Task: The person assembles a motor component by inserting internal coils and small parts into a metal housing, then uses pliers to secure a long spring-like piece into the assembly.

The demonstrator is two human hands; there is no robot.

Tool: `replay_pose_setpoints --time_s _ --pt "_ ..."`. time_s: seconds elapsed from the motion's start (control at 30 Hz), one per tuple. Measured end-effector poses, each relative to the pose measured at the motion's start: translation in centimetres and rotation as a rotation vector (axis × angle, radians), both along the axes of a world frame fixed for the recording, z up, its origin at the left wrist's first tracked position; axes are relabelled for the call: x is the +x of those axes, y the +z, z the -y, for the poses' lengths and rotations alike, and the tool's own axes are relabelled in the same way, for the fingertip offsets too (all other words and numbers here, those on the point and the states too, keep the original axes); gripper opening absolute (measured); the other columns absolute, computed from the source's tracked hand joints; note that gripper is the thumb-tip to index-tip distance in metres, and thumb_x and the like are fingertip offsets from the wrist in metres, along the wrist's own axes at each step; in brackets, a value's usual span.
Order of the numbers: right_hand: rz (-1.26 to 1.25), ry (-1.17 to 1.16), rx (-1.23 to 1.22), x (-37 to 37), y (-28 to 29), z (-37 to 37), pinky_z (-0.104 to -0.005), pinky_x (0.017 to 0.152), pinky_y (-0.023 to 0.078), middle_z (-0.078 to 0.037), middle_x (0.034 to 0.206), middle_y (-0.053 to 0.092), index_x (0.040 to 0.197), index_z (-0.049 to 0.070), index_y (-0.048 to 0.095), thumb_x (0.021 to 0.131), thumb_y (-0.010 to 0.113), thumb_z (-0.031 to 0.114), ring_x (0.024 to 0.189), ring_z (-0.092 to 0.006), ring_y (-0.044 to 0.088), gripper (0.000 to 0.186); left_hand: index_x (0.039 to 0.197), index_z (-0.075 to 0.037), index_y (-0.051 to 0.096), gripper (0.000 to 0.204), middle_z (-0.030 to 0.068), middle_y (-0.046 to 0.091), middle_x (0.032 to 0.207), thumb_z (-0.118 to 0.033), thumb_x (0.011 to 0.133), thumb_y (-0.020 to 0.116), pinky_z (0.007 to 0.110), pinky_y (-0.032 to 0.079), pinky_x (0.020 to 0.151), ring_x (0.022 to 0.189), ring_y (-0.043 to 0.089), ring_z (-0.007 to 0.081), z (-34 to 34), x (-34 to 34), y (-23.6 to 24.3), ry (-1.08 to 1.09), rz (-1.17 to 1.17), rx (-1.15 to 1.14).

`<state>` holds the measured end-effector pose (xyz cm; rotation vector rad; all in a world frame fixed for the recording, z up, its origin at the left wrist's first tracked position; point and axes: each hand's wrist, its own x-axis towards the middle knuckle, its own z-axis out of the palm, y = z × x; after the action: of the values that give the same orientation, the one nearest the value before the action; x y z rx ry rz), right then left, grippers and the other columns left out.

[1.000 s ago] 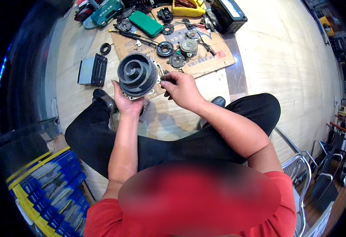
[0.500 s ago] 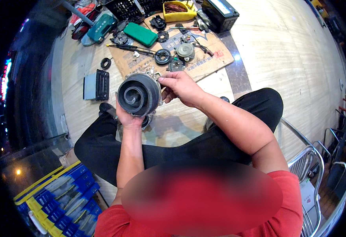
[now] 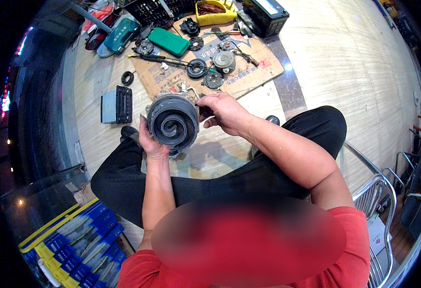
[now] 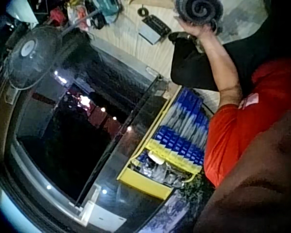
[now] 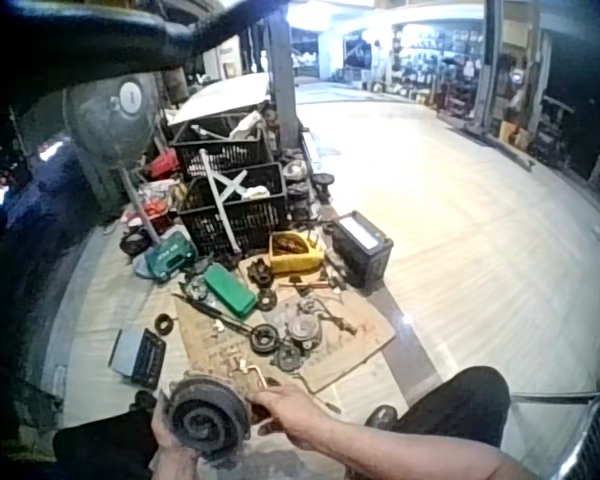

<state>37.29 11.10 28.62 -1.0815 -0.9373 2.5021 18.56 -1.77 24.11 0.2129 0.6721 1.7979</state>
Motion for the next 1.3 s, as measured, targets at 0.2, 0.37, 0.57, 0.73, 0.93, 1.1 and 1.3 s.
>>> replay_pose_setpoints --time_s 0.2,0.37,0.57,0.73,0.93,1.1,1.3 --pt "-0.011 -0.074 -0.183 0.2 -0.4 0.2 -0.0304 0.055 0.053 -0.008 0.078 0.064 0.086 0.003 0.060 0.091 0.054 0.016 0.066 -0.0179 0.063 0.015 0.128 0.005 0.051 0.063 0.0202 0.061 0.123 -0.047 0.099 0.031 0.045 0.046 0.100 0.113 0.059 0.0323 0.2 -0.2 -0.7 -0.045 -0.024 -0.042" --pt "-0.027 -0.070 -0.197 0.3 -1.5 0.3 -0.0323 0.057 0.053 -0.008 0.075 0.062 0.087 0.003 0.060 0.088 0.053 0.018 0.063 -0.0190 0.061 0.016 0.129 0.004 0.051 0.063 0.0198 0.061 0.123 -0.047 0.099 0.032 0.045 0.046 0.100 0.113 0.059 0.0320 0.3 0.0 -1.2 -0.036 -0.008 -0.104" --pt "-0.024 -0.038 -0.025 0.0 -1.3 0.2 -0.0296 0.055 0.053 -0.007 0.075 0.063 0.088 0.001 0.062 0.095 0.055 0.029 0.061 -0.0150 0.060 0.029 0.130 0.004 0.050 0.064 0.0198 0.059 0.125 -0.048 0.099 0.031 0.045 0.046 0.100 0.115 0.058 0.0321 -0.2 0.8 -0.5 0.001 -0.015 -0.129" --pt "0.105 -0.012 0.217 -0.5 -1.5 0.2 -0.0264 0.047 0.048 -0.005 0.068 0.061 0.086 -0.001 0.065 0.097 0.055 0.033 0.052 -0.0122 0.056 0.037 0.132 0.003 0.049 0.065 0.0195 0.058 0.127 -0.050 0.099 0.031 0.045 0.044 0.102 0.116 0.057 0.0322 -0.1 1.2 -0.5 0.000 -0.004 -0.129" --pt "0.110 0.008 0.287 -0.6 -2.0 0.2 -0.0259 0.047 0.045 -0.004 0.068 0.061 0.084 0.001 0.064 0.098 0.056 0.030 0.053 -0.0107 0.054 0.032 0.133 0.002 0.048 0.065 0.0189 0.057 0.129 -0.050 0.099 0.031 0.046 0.043 0.103 0.119 0.055 0.0326 0.1 1.7 -0.8 -0.039 0.081 -0.090" --pt "0.095 0.067 0.303 -0.6 -2.1 -0.3 -0.0273 0.048 0.046 -0.004 0.069 0.060 0.084 0.001 0.064 0.097 0.056 0.031 0.054 -0.0113 0.055 0.034 0.132 0.002 0.049 0.062 0.0190 0.058 0.128 -0.047 0.099 0.031 0.045 0.043 0.104 0.118 0.056 0.0325 0.2 1.5 -0.9 -0.014 0.049 -0.120" --pt "0.223 0.159 0.269 -0.2 0.2 -1.1 -0.0271 0.049 0.047 -0.002 0.067 0.060 0.083 0.003 0.064 0.097 0.055 0.041 0.055 -0.0112 0.055 0.041 0.130 0.004 0.051 0.058 0.0196 0.059 0.126 -0.043 0.100 0.033 0.046 0.043 0.103 0.116 0.057 0.0327 0.4 1.5 -0.9 -0.040 -0.015 -0.148"
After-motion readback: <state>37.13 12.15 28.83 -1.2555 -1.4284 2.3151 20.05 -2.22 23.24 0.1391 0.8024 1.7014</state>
